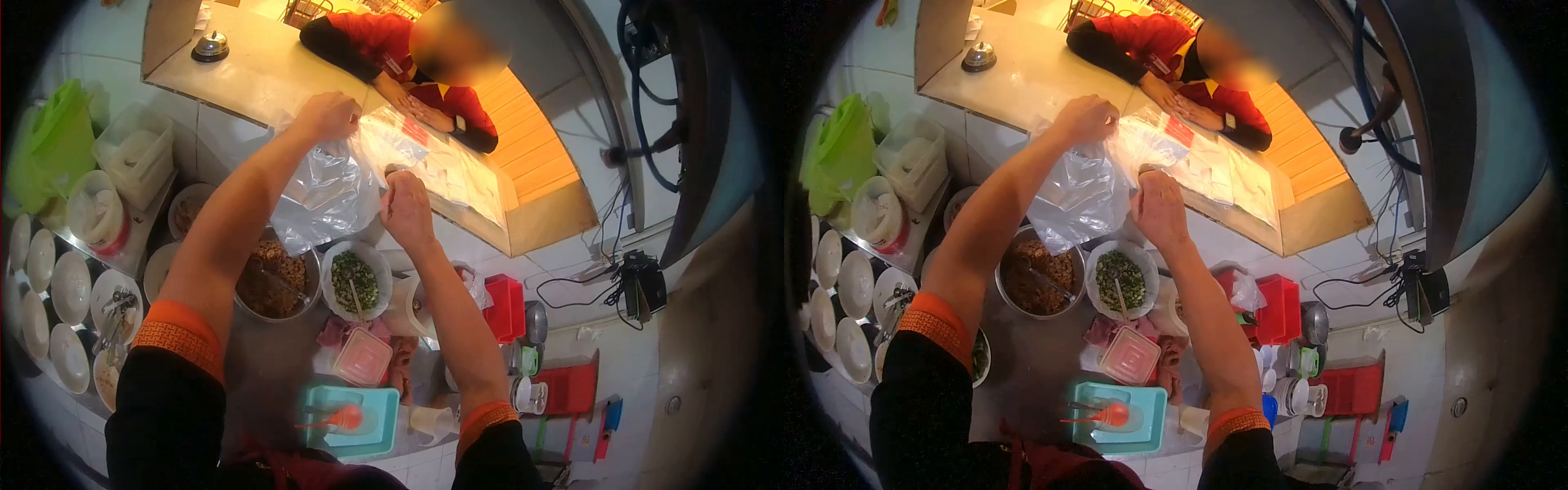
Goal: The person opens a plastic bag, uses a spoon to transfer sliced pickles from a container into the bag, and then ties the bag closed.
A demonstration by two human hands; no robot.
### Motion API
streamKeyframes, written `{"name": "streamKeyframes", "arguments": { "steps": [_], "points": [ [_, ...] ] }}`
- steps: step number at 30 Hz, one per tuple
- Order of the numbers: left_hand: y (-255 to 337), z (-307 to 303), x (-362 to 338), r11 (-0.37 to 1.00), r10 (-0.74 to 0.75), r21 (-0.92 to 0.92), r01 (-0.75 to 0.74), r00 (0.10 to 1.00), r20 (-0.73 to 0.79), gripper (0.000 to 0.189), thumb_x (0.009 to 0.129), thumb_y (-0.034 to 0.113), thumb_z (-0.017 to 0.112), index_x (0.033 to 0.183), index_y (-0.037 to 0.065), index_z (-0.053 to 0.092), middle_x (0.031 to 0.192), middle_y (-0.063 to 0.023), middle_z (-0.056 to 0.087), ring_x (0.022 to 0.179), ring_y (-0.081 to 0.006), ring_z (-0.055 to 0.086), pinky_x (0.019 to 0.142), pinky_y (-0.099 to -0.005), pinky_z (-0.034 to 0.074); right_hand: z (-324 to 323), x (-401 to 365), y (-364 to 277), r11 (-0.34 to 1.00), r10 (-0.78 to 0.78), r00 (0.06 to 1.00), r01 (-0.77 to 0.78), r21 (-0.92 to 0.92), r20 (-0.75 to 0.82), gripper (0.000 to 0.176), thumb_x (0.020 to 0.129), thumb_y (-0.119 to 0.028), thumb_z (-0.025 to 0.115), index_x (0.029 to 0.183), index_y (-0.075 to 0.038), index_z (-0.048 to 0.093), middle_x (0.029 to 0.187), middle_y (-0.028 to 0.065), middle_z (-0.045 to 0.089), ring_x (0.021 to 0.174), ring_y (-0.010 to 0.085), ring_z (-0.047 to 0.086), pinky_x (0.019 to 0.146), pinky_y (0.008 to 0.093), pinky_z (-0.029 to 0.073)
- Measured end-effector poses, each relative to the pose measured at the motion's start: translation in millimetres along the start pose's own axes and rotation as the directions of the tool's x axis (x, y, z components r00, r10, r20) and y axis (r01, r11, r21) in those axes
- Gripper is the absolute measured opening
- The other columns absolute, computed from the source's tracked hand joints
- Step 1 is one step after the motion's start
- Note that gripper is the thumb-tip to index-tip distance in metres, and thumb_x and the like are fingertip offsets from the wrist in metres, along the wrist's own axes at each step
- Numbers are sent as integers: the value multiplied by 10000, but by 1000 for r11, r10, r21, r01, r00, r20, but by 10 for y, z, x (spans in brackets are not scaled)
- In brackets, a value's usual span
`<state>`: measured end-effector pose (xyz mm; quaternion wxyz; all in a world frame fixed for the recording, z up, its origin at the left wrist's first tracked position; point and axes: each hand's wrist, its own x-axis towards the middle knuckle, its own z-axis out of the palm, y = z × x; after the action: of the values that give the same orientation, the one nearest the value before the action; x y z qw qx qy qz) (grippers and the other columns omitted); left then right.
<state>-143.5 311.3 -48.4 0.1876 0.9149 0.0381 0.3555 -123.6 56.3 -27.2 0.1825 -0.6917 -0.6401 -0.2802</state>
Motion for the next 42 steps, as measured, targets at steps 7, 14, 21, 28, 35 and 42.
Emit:
{"name": "streamKeyframes", "arguments": {
  "steps": [7,14,21,28,35,42],
  "points": [
    [72,-64,5,994,-108,24,107,993,44,178,756,255,629,789,107,722,779,-166,679,769,-363,655,722,-462,522,53,25,-267,982,143,989,-139,128,-28,200,760,46,575,929,-2,478,809,153,492,732,320,543,681,412,451],
    [155,-162,-25,998,-65,-9,66,990,122,362,779,400,678,1033,143,669,911,-173,690,894,-365,650,812,-470,496,92,-90,-183,925,324,946,-320,205,12,154,766,-17,590,869,-19,474,822,155,494,773,337,531,705,432,441],
    [106,-66,2,1000,-4,-23,7,989,151,457,788,422,671,1163,162,641,969,-179,691,926,-375,643,847,-469,491,120,-43,-205,932,301,950,-274,236,-84,168,781,-33,593,908,-24,484,874,155,524,806,337,544,732,418,451],
    [139,-40,41,994,111,-16,-110,978,178,558,802,433,663,1293,180,578,1046,-194,680,934,-367,650,859,-475,492,74,39,-305,956,291,952,-293,-10,-94,226,823,-97,581,1038,-31,563,970,172,594,923,340,583,825,412,475],
    [476,-117,25,980,179,4,-197,900,398,695,773,154,605,1432,302,436,1064,-178,676,943,-359,653,833,-437,506,211,33,-95,936,342,940,-340,86,-1,188,791,-36,560,970,-44,615,978,151,632,959,356,586,862,441,474],
    [865,-195,122,907,251,195,-374,849,465,275,786,244,617,1043,226,716,1005,-115,708,945,-288,681,830,-418,523,-25,-10,19,851,333,943,-311,424,24,169,831,9,567,992,-16,612,972,203,628,931,402,620,821,417,498]
  ]
}}
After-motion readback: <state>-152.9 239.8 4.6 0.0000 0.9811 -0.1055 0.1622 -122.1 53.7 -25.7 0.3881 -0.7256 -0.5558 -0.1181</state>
